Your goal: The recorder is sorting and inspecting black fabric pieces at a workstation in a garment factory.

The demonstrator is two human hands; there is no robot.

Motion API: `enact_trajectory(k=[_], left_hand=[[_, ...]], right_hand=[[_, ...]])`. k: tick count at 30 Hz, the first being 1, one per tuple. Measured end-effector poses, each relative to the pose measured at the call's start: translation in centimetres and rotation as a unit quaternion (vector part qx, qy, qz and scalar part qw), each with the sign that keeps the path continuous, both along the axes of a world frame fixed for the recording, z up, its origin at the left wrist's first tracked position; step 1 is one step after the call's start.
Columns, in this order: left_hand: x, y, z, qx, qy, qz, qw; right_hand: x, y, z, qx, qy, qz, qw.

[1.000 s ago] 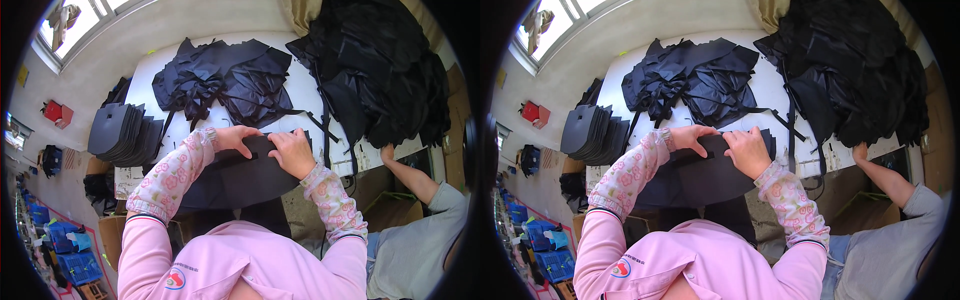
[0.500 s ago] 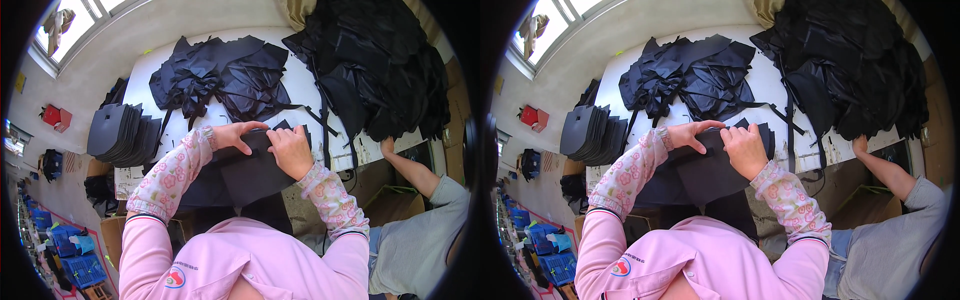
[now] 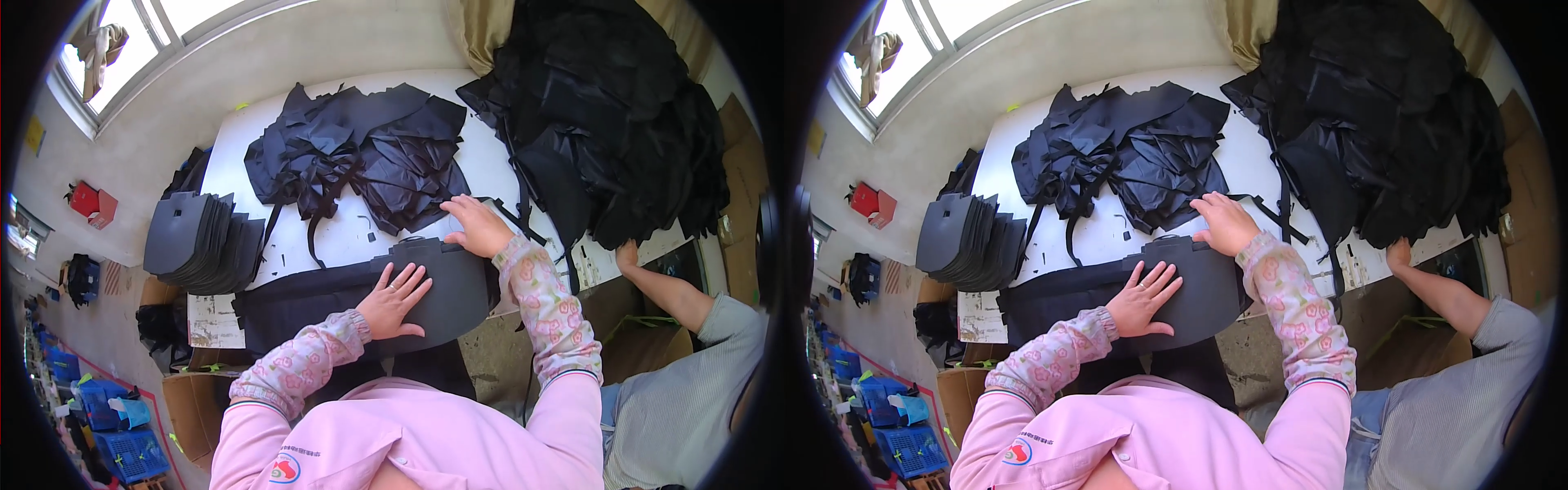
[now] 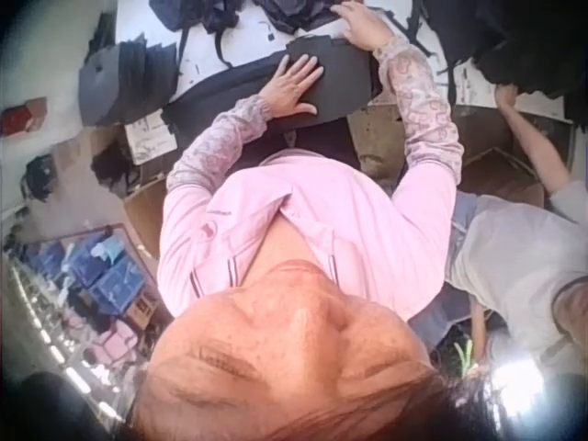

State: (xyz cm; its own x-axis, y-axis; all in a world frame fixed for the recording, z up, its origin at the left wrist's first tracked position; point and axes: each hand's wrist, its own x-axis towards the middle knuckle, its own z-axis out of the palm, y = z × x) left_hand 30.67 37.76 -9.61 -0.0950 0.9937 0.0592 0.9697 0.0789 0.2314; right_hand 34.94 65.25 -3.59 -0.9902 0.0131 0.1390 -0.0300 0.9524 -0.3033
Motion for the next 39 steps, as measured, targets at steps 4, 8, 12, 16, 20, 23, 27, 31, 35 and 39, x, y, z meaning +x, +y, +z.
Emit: enact_trajectory(k=[4,8,12,16,20,23,27,31,35,39], left_hand=[[0.2,-0.8,-0.1,-0.009,-0.001,0.012,1.000],[0.6,-0.3,-0.3,-0.005,-0.007,0.007,1.000],[0.7,0.2,-1.0,0.004,-0.032,0.008,0.999],[0.3,0.1,-0.4,0.005,-0.051,0.014,0.999],[-0.8,-1.0,-0.1,0.024,-0.117,0.037,0.992],[-0.2,-0.7,0.0,0.026,-0.098,0.025,0.994],[0.6,0.3,-0.8,0.024,-0.088,0.018,0.996],[0.4,-0.5,-0.2,0.019,-0.089,0.037,0.995],[0.4,-0.2,-0.5,0.015,-0.102,0.035,0.994],[-0.3,0.1,0.0,0.080,-0.208,0.027,0.975]], right_hand=[[-6.9,1.8,0.4,-0.133,-0.129,0.015,0.983],[-13.4,3.7,-3.7,-0.123,-0.046,-0.060,0.990],[-16.7,3.0,-6.5,-0.102,-0.112,-0.237,0.960],[-16.7,1.2,-5.4,0.003,-0.074,-0.241,0.968],[-16.9,-0.8,-1.5,-0.075,-0.033,-0.171,0.982],[-16.4,2.1,-2.7,-0.081,0.001,-0.167,0.983],[-15.8,5.5,-7.5,-0.010,-0.021,-0.162,0.986],[-16.6,1.9,-6.7,-0.123,-0.114,-0.196,0.966],[-15.6,0.0,-5.4,-0.023,-0.037,-0.172,0.984],[-15.1,-0.9,-0.8,-0.102,-0.013,-0.104,0.989]])
